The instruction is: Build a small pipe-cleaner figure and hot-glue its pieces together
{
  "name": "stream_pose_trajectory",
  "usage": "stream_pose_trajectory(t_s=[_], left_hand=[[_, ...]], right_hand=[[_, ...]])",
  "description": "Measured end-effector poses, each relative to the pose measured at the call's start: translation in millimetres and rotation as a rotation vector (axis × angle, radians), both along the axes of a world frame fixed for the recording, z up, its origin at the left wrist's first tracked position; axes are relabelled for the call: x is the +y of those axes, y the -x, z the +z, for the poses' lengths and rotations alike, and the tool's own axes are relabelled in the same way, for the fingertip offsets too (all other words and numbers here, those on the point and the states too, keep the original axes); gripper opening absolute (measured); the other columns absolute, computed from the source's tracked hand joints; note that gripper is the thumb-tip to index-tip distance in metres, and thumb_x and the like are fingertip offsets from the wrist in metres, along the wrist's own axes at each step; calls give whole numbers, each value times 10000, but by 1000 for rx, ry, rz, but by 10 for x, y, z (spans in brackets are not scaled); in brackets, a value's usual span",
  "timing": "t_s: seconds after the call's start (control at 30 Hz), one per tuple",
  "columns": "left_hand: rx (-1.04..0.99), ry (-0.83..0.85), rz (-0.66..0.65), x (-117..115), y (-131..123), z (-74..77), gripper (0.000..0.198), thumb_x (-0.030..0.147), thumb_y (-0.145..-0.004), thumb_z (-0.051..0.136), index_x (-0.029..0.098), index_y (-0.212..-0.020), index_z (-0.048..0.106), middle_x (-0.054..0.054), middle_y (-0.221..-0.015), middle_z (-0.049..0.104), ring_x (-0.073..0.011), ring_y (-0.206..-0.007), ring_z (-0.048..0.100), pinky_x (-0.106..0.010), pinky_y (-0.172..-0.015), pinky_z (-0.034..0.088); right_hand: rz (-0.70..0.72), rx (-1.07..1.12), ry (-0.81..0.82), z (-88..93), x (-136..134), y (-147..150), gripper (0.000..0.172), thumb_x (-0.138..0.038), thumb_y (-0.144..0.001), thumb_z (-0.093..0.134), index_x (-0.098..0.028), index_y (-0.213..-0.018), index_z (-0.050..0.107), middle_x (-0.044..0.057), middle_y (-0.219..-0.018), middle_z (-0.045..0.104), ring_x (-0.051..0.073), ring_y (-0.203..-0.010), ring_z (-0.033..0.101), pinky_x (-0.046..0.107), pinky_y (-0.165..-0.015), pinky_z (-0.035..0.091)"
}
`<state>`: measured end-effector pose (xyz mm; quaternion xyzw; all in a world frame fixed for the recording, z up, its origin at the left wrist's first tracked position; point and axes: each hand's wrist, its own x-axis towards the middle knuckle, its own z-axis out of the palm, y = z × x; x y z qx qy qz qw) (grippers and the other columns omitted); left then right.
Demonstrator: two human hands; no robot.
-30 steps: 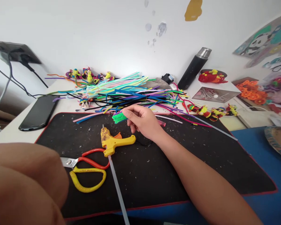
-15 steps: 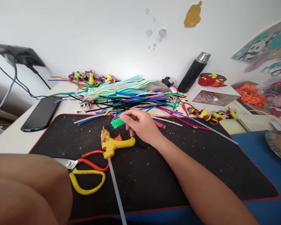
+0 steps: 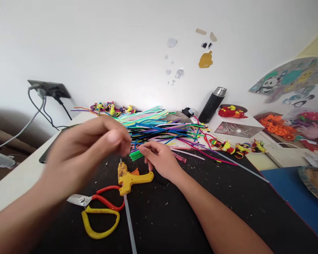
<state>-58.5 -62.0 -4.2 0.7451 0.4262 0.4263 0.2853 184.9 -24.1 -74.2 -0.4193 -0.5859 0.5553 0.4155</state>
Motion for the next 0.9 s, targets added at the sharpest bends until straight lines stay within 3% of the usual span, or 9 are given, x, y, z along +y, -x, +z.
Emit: stream_pose_trajectory(t_s=[0.1,0.2,0.37,0.53,0.73,0.9], left_hand=[[32,87,-84,478,-388,179,400,595,-989,585,221,-878,672,-18,-802,656,-181,-723,589,-298,-634,478],[125,145,-149,697,-407,48,421,620,-983,585,214,-1046,677,-38,-937,689,-207,-854,617,-314,-747,506],[234,257,-287,640,-317,-125,418,604,-973,615,232,-1164,631,-65,-1085,708,-240,-964,645,-348,-824,525],[381,295,-265,593,-418,-170,447,609,-927,674,254,-1183,587,-42,-1067,686,-234,-911,625,-344,-778,506],[216,316,-277,618,-492,-352,304,495,-963,647,241,-1087,536,3,-920,622,-195,-818,588,-311,-704,477],[21,338,-262,649,-497,-340,289,492,-971,646,242,-1045,522,13,-906,607,-169,-743,623,-313,-685,511]], right_hand=[[-6,26,10,-16,14,0,375,-547,-932,703,-184,-1028,703,-40,-680,614,97,-431,553,214,-424,396],[-26,34,-9,-24,39,-18,392,-553,-937,691,-176,-1044,704,-43,-676,610,92,-426,554,213,-429,376],[-73,48,-8,-5,86,-59,432,-598,-919,686,-175,-1007,698,-45,-647,605,92,-412,544,214,-413,339],[-106,67,-5,-9,108,-83,460,-626,-901,684,-174,-985,695,-43,-613,599,102,-411,552,210,-398,328],[-96,97,-14,-36,109,-77,460,-629,-908,678,-174,-968,685,-39,-622,608,96,-413,555,204,-394,322],[-97,137,12,-24,118,-71,486,-660,-891,684,-177,-946,668,-38,-644,607,94,-408,556,206,-382,303]])
